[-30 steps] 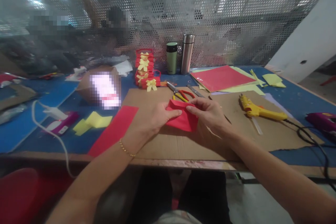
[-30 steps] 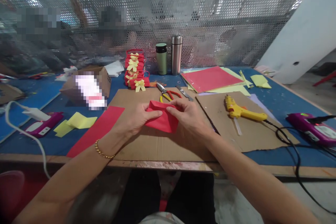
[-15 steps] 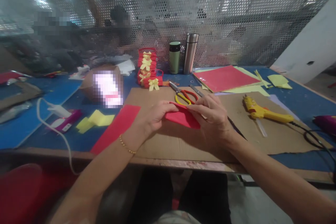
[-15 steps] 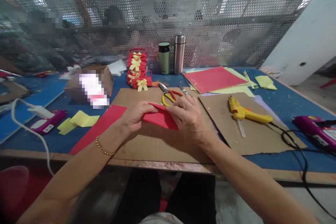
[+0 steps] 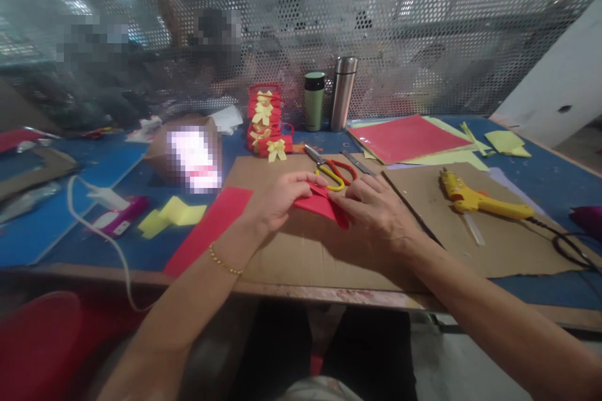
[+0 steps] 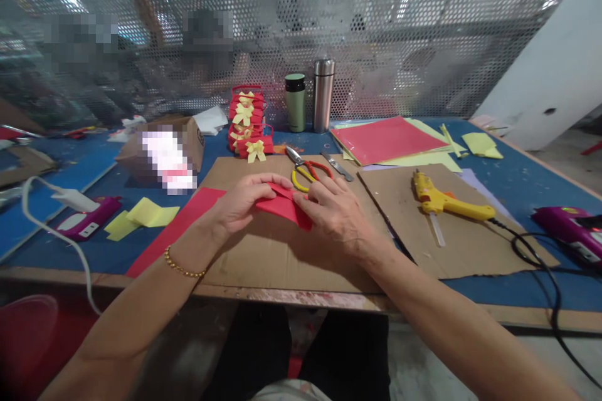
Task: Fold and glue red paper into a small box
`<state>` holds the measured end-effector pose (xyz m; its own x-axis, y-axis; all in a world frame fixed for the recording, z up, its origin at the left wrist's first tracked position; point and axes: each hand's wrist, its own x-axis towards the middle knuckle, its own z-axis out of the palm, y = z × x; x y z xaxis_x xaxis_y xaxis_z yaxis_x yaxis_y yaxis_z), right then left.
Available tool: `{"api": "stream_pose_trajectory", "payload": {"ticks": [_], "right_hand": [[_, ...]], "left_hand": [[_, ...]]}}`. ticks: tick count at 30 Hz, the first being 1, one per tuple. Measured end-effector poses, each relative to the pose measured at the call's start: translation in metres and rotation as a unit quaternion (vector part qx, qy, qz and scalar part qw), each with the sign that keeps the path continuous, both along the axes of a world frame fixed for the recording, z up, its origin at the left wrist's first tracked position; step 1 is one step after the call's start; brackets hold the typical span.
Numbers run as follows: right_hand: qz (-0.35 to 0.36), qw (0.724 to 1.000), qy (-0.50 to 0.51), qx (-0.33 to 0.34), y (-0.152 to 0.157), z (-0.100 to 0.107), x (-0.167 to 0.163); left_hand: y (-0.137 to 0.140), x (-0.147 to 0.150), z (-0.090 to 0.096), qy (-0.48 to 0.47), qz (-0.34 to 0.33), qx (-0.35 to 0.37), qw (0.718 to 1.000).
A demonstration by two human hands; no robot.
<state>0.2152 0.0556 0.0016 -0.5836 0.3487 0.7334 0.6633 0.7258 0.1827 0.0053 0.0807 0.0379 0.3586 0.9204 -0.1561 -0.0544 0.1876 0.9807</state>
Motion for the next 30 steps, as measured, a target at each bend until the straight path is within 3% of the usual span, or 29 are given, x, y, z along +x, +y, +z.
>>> {"api": "stream_pose_trajectory", "payload": {"ticks": [8, 11, 13, 16, 18, 22, 26, 28, 30], "right_hand": [[-0.027, 0.999, -0.037, -0.018, -0.003, -0.009, -0.005], [0.024, 0.997, 0.017, -0.074, -0.004, -0.006, -0.007], [0.051, 0.985, 0.104, -0.128, -0.003, -0.002, -0.005], [0.035, 0.950, 0.237, -0.199, 0.001, 0.002, 0.001], [0.027, 0.920, 0.272, -0.281, 0.004, 0.003, 0.002], [0.057, 0.823, 0.308, -0.475, 0.004, 0.000, -0.003], [0.081, 0.745, 0.409, -0.520, 0.004, -0.006, -0.010], [0.084, 0.726, 0.434, -0.527, 0.005, -0.007, -0.010], [0.075, 0.724, 0.442, -0.525, 0.004, -0.007, -0.009]], "left_hand": [[0.002, 0.000, -0.004, 0.035, 0.022, 0.050, 0.998], [0.004, -0.005, -0.009, 0.079, -0.001, 0.104, 0.991], [0.005, -0.008, -0.011, 0.111, -0.008, 0.158, 0.981], [0.000, -0.008, -0.008, 0.148, -0.011, 0.227, 0.963], [-0.006, -0.005, -0.003, 0.175, -0.011, 0.263, 0.949], [-0.015, 0.001, 0.007, 0.222, 0.013, 0.306, 0.926], [-0.017, 0.002, 0.009, 0.212, 0.005, 0.303, 0.929], [-0.016, 0.002, 0.008, 0.202, -0.003, 0.296, 0.934], [-0.016, 0.001, 0.006, 0.201, -0.003, 0.291, 0.935]]}}
